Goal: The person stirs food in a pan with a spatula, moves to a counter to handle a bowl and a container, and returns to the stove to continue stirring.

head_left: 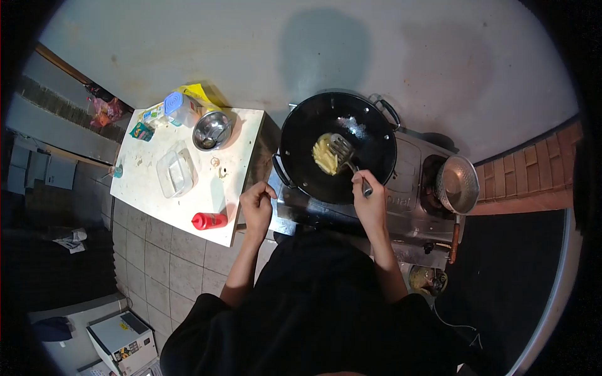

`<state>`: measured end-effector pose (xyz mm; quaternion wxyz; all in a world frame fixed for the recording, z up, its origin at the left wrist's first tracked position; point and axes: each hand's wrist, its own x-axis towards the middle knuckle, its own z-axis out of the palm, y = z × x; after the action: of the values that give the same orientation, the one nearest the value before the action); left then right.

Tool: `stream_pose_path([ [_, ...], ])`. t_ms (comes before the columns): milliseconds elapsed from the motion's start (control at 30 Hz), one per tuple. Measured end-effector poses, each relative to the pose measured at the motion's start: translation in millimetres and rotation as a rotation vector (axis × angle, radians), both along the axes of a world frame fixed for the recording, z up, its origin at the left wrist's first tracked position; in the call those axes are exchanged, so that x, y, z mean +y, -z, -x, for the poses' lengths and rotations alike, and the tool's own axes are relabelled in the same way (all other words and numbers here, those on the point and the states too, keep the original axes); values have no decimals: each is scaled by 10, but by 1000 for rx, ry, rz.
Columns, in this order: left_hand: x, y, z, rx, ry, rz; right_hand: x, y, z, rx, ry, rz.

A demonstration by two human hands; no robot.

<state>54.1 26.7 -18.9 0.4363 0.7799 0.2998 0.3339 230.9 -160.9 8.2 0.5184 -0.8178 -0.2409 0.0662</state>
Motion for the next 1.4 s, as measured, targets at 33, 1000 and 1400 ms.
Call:
stream_pose_path([
  [33,13,33,6,-6,-9,17,-14,-15,18,8,-22,-14],
  [1000,386,-21,630,42,332,260,259,-78,185,-346,174,149],
  [1400,244,-200,441,30,283,205,184,95,121,-48,118,45],
])
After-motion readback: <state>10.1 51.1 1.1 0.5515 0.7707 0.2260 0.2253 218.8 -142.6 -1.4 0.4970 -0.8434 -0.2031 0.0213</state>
